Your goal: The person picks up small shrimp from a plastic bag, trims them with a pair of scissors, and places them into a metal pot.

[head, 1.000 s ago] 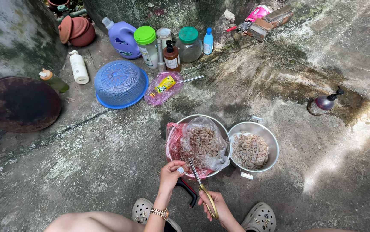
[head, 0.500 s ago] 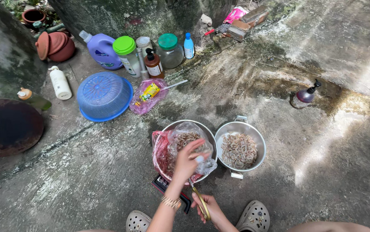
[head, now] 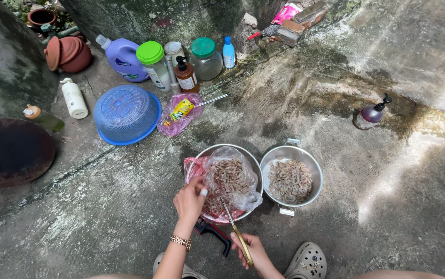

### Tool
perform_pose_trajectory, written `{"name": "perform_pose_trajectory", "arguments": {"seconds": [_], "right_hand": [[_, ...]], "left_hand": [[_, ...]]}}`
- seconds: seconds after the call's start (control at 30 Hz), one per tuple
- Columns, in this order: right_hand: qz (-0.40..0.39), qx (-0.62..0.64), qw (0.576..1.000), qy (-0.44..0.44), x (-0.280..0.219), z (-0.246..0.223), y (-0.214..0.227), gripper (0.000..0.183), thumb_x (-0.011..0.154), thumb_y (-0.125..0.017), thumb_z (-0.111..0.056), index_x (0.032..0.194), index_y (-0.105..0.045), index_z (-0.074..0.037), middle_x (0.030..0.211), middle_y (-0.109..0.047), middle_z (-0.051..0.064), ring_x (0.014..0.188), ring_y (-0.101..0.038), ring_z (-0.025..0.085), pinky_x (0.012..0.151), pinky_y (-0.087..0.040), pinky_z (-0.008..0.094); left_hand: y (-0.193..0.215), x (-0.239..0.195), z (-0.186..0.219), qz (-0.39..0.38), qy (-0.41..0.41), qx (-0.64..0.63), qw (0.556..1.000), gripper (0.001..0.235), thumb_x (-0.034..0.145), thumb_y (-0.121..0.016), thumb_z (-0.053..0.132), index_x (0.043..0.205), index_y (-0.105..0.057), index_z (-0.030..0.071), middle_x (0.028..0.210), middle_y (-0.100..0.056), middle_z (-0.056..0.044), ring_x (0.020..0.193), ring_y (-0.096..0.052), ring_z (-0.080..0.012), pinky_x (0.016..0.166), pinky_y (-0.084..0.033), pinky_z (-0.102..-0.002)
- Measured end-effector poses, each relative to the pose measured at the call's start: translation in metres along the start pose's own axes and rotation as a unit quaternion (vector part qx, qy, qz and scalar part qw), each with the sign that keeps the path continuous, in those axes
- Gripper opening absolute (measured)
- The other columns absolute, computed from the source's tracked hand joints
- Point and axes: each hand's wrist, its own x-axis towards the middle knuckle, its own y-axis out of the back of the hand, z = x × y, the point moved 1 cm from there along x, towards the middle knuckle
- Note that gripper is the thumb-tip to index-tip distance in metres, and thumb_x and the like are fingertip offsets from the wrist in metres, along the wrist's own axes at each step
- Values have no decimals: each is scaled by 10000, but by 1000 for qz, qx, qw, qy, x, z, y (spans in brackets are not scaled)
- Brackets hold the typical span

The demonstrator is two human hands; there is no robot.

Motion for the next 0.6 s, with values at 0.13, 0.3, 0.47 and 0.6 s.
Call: {"name": "perform_pose_trajectory", "arguments": {"seconds": [0.13, 0.3, 0.47, 0.6], "right_hand": [[22, 4, 1000, 8, 7, 1, 1, 520, 922, -709, -511, 786, -690, -10, 482, -520, 7, 325, -527, 112, 303, -392, 248], [42, 7, 999, 9, 6, 4, 9, 493, 914, -730, -491, 798, -707, -13, 483, -518, 4, 322, -519, 112, 303, -383, 248], [74, 32, 997, -9, 15, 10, 20, 477, 879, -759, -471, 796, -715, -3, 460, -520, 38, 304, -514, 141, 290, -376, 280], [84, 67, 994, 4, 24, 19, 28, 473, 863, -789, -443, 773, -700, 13, 452, -527, 51, 289, -509, 161, 281, -360, 299]], "left_hand": [[-17, 7, -17, 21, -92, 120, 988, 620, 747, -824, 170, 1339, -644, 202, 1304, -675, 0, 1191, -574, -231, 1023, -402, -412], [-20, 18, -17, 50, -151, 215, 964, 694, 707, -792, 22, 1360, -647, 211, 1207, -689, -34, 1184, -571, -212, 1013, -380, -424], [-32, 30, -3, 52, -209, 27, 976, 429, 742, -753, 29, 1156, -742, 140, 1171, -740, -86, 1075, -705, -257, 1093, -475, -468], [-79, 68, 7, -29, -162, -41, 986, 397, 795, -670, -30, 1155, -742, 119, 1123, -725, -173, 1031, -709, -365, 936, -563, -467]]}}
